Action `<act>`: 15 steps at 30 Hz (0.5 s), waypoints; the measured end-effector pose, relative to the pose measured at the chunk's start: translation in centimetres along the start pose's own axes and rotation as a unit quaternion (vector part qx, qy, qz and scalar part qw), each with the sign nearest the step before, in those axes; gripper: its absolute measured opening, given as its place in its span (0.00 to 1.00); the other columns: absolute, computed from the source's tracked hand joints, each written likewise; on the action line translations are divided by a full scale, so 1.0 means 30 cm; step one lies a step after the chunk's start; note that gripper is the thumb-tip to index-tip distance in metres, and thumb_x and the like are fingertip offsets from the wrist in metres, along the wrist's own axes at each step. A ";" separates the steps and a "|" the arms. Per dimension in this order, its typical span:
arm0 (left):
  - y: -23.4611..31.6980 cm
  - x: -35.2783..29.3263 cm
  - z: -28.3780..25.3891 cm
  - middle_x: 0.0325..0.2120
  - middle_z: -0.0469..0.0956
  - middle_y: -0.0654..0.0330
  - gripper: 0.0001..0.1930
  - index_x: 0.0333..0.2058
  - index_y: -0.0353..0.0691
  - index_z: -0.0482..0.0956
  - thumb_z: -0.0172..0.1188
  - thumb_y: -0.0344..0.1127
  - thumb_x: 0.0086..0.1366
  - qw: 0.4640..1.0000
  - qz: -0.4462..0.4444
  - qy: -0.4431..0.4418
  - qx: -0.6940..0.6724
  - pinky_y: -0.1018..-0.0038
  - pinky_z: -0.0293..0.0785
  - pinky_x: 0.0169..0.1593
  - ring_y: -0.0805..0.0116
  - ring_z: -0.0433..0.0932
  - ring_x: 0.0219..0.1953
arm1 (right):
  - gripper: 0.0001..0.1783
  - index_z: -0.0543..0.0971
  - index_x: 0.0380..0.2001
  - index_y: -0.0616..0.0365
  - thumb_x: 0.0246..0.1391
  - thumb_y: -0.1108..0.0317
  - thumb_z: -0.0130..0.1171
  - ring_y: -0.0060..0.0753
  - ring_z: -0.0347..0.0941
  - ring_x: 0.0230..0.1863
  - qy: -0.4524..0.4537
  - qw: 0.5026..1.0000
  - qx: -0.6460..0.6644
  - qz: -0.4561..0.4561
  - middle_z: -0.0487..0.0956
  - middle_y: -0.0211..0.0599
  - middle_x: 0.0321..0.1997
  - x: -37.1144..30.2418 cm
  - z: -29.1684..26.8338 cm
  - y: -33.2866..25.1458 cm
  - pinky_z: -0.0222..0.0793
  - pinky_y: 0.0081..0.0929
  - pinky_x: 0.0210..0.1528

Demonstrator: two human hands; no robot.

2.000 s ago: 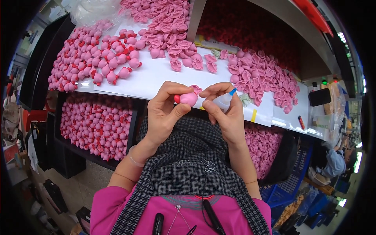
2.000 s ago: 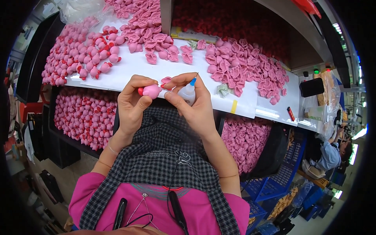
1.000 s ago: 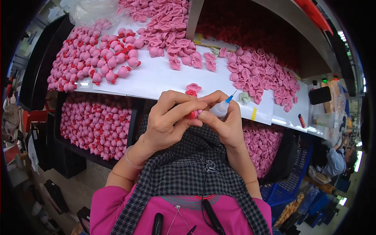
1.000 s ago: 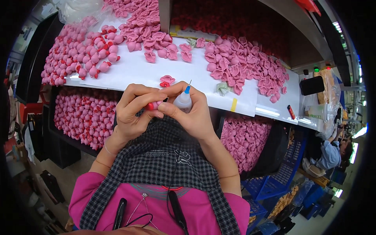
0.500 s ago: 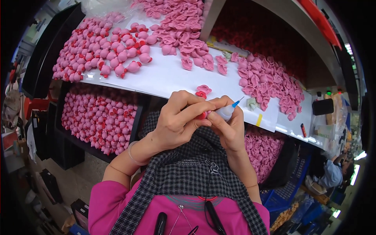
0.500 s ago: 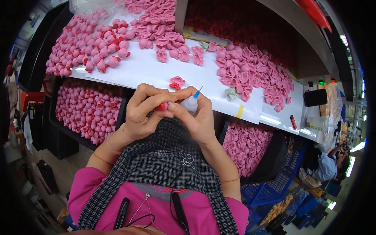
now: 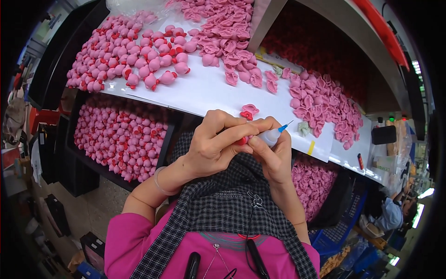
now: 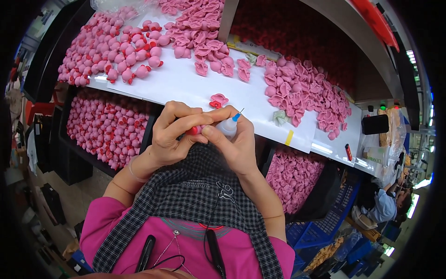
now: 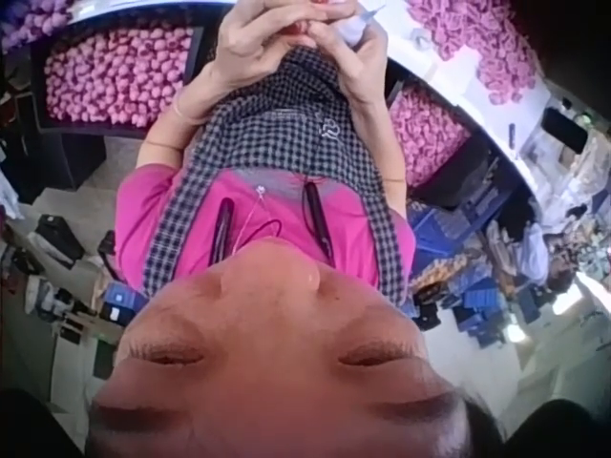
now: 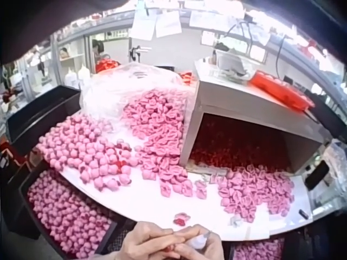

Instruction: The person assembles toy figurines by applying glue from a dispenser bottle and pressing the components together by hand. The person then uncaps the dispenser bottle and refills it with glue from another bottle.

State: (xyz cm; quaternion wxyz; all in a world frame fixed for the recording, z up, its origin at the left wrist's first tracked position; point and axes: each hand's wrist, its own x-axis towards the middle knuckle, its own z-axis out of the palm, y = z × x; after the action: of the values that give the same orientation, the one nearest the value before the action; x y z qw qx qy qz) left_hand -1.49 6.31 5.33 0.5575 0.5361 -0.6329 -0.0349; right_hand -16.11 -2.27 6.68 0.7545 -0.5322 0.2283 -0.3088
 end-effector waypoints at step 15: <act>-0.112 -0.036 0.010 0.53 0.71 0.55 0.20 0.55 0.40 0.66 0.60 0.38 0.69 0.762 -0.248 0.059 -0.596 0.56 0.60 0.70 0.54 0.70 0.62 | 0.09 0.74 0.40 0.62 0.57 0.76 0.63 0.12 0.64 0.22 0.016 0.999 -0.034 -0.031 0.79 0.45 0.48 0.046 -0.031 -0.012 0.56 0.09 0.18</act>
State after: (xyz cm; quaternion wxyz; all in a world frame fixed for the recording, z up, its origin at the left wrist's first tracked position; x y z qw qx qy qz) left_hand 0.23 5.50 2.34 0.7723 0.2355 -0.2953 -0.5107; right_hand -15.85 -3.95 6.68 0.7225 -0.5592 0.2343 -0.3324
